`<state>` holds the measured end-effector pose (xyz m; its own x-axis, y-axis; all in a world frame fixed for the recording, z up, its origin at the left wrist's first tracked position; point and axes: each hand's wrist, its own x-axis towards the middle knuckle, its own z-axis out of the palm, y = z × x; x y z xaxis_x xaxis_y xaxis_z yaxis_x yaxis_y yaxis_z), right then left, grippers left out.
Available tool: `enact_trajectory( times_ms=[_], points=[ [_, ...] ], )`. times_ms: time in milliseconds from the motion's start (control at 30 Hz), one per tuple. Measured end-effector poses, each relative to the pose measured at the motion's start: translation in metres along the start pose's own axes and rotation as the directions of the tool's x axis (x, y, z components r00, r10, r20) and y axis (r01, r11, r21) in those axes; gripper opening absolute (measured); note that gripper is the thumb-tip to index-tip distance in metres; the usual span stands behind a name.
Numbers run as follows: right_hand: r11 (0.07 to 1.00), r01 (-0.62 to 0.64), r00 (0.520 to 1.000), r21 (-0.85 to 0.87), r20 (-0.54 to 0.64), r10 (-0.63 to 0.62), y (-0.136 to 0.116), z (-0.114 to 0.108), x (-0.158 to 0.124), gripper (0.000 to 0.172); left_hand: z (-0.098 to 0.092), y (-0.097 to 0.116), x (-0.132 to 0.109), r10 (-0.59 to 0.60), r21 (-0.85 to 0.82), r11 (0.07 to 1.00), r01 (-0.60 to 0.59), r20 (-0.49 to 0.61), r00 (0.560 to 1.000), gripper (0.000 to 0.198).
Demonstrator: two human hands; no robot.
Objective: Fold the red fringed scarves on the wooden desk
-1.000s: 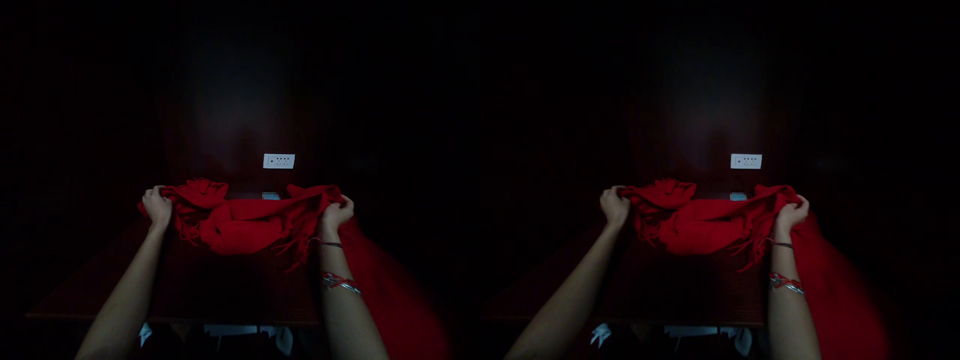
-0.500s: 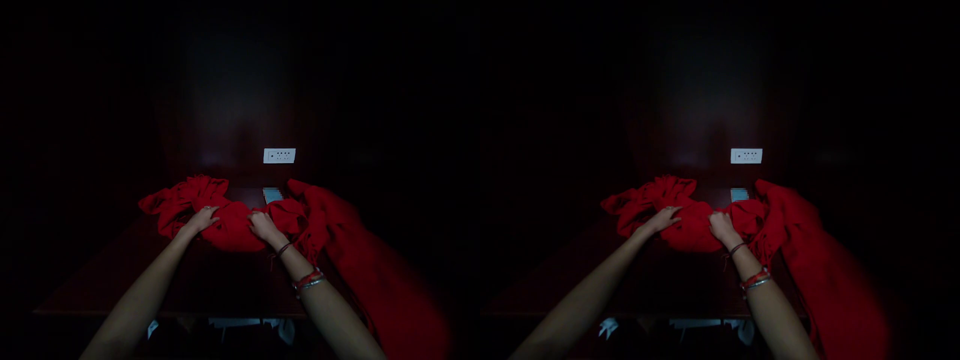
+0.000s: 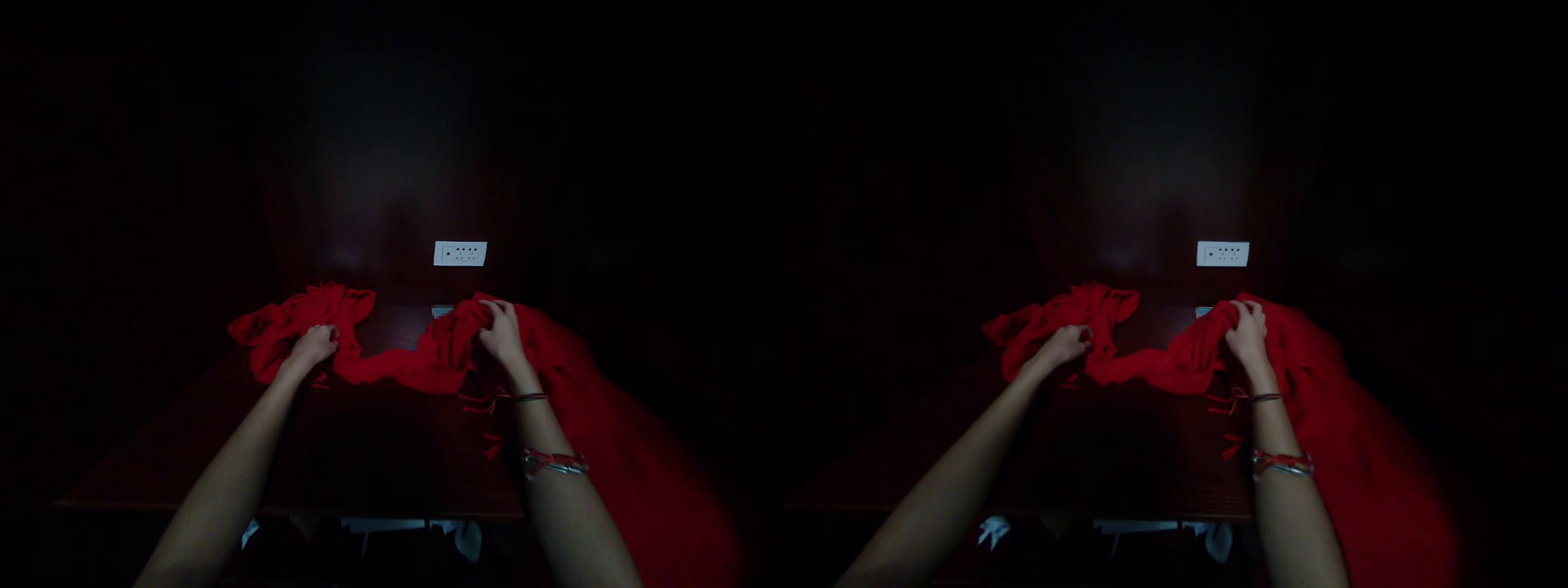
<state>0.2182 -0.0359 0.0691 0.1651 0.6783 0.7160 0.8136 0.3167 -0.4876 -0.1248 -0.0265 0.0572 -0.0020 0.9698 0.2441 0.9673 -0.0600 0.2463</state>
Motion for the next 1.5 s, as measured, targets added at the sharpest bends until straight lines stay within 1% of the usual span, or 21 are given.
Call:
enact_trajectory(
  times_ms=[67,167,267,333,400,467,500,567,600,767,833,900,967,1033,1100,1167,1267,1300,1367,1433,1500],
  points=[
    [0.974,0.221,0.965,0.051,0.136,-0.226,-0.023,0.007,-0.008,0.055,0.004,0.011,-0.004,0.03,0.037,0.999,-0.028,-0.039,0.999,0.02],
    [0.905,0.412,0.828,0.109,0.371,-0.421,-0.046,0.024,-0.023,0.054,0.011,0.032,-0.012,0.235,0.056,0.972,-0.229,-0.155,0.959,0.029],
    [0.88,0.473,0.653,0.037,0.655,-0.379,-0.048,0.04,-0.034,0.038,0.023,0.048,-0.018,0.507,-0.107,0.855,-0.507,-0.026,0.862,0.037],
    [0.88,0.475,0.615,-0.013,0.72,-0.321,-0.043,0.042,-0.034,0.022,0.03,0.052,-0.017,0.561,-0.204,0.818,-0.539,0.07,0.825,0.032],
    [0.901,0.429,0.739,-0.059,0.597,-0.313,-0.036,0.035,-0.028,0.022,0.031,0.049,-0.012,0.524,-0.22,0.837,-0.501,0.056,0.85,0.024],
    [0.947,0.303,0.928,-0.108,0.261,-0.267,-0.028,0.022,-0.018,0.022,0.022,0.04,-0.006,0.369,-0.217,0.898,-0.382,-0.102,0.924,0.025],
    [0.97,0.213,0.977,-0.119,0.056,-0.208,-0.023,0.015,-0.013,0.022,0.015,0.034,-0.003,0.251,-0.221,0.93,-0.295,-0.207,0.946,0.027],
    [0.994,0.047,0.966,-0.102,-0.25,-0.072,-0.013,0.004,-0.006,0.023,0.002,0.022,0.001,0.019,-0.218,0.97,-0.11,-0.379,0.925,0.031],
    [0.996,0.0,0.951,-0.089,-0.307,-0.027,-0.009,0.001,-0.004,0.023,-0.003,0.017,0.002,-0.052,-0.199,0.979,-0.033,-0.406,0.912,0.031],
    [0.993,0.099,0.994,-0.071,-0.048,-0.103,-0.007,0.01,-0.006,0.022,0.002,0.019,-0.006,-0.065,0.063,0.996,0.064,0.018,0.998,0.027],
    [0.973,0.228,0.971,-0.045,0.085,-0.224,-0.016,0.016,-0.012,0.027,0.011,0.03,-0.012,-0.046,0.13,0.99,0.051,-0.041,0.998,0.03],
    [0.931,0.364,0.902,-0.026,0.26,-0.345,-0.028,0.024,-0.021,0.042,0.021,0.042,-0.016,0.016,0.154,0.988,0.01,-0.169,0.985,0.04],
    [0.884,0.467,0.791,-0.03,0.461,-0.402,-0.038,0.035,-0.032,0.054,0.03,0.052,-0.018,0.092,0.159,0.985,-0.069,-0.143,0.985,0.048],
    [0.848,0.527,0.675,-0.05,0.631,-0.382,-0.046,0.046,-0.041,0.044,0.036,0.056,-0.018,0.138,0.165,0.978,-0.13,-0.041,0.99,0.044],
    [0.834,0.546,0.626,-0.074,0.698,-0.348,-0.049,0.052,-0.042,0.024,0.036,0.052,-0.015,0.121,0.134,0.984,-0.117,-0.027,0.992,0.031],
    [0.862,0.498,0.709,-0.094,0.617,-0.342,-0.046,0.048,-0.036,0.02,0.026,0.04,-0.009,0.029,-0.037,0.999,-0.034,-0.142,0.99,0.025],
    [0.971,0.221,0.969,-0.094,0.138,-0.207,-0.026,0.022,-0.016,0.024,0.002,0.018,-0.001,-0.221,-0.473,0.88,0.053,-0.306,0.926,0.024],
    [0.994,0.075,0.993,-0.086,-0.081,-0.082,-0.017,0.012,-0.009,0.025,-0.005,0.013,0.001,-0.273,-0.561,0.825,0.061,-0.302,0.914,0.024],
    [0.985,-0.158,0.934,-0.07,-0.333,0.127,0.0,-0.006,0.0,0.026,-0.014,0.012,0.001,-0.287,-0.649,0.758,0.071,-0.233,0.929,0.022],
    [0.947,-0.297,0.909,-0.12,-0.341,0.242,0.007,-0.015,0.002,0.024,-0.014,0.023,-0.003,-0.216,-0.755,0.649,0.094,-0.065,0.974,0.019],
    [0.952,-0.232,0.955,-0.198,-0.23,0.185,0.0,-0.014,-0.001,0.021,-0.008,0.04,-0.009,-0.107,-0.895,0.423,0.142,0.106,0.989,0.023]
  ],
)
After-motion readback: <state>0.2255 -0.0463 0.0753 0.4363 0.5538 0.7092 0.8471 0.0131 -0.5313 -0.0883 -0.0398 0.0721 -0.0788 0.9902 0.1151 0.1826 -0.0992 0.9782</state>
